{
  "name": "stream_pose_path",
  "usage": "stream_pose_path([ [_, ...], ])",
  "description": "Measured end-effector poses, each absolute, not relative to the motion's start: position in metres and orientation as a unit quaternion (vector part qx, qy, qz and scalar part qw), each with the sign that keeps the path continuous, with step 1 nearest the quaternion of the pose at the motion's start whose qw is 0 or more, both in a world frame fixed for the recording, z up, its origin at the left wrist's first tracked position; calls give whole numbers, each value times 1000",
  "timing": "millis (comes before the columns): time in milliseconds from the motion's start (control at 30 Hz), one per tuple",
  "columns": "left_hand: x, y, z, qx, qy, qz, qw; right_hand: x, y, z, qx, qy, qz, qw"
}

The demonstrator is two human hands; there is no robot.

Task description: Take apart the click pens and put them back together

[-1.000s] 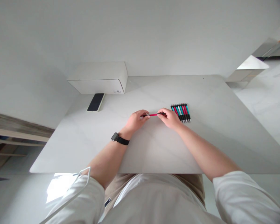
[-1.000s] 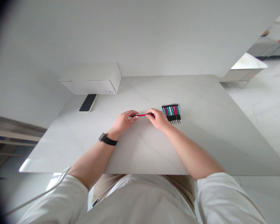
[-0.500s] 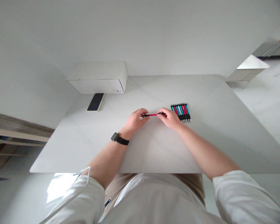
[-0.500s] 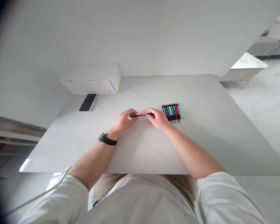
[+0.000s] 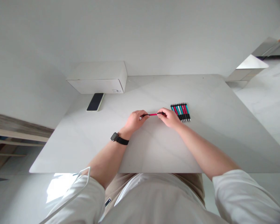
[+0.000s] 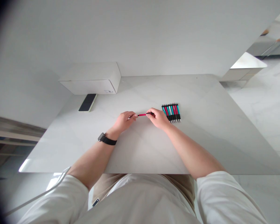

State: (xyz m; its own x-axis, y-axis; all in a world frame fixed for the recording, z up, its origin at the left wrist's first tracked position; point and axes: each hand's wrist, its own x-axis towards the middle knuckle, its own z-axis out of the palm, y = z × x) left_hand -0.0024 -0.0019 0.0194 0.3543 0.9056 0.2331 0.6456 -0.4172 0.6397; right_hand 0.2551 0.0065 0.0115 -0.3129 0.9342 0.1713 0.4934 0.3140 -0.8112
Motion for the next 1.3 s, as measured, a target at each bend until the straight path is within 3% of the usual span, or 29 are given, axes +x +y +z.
stream_pose_path([
  [533,-1,-2,18,801,477,277,231,255,8,9,-479,-728,358,334],
  [733,0,-4,22,796,496,261,229,255,14,4,-437,-623,508,403],
  [867,-1,-4,22,800,497,252,220,257,22,-4,-432,-562,536,459],
  [1033,-3,-3,21,780,522,275,209,262,30,-14,-488,-530,498,482],
  [1300,-4,-2,20,755,550,291,207,264,22,-13,-574,-669,322,346],
])
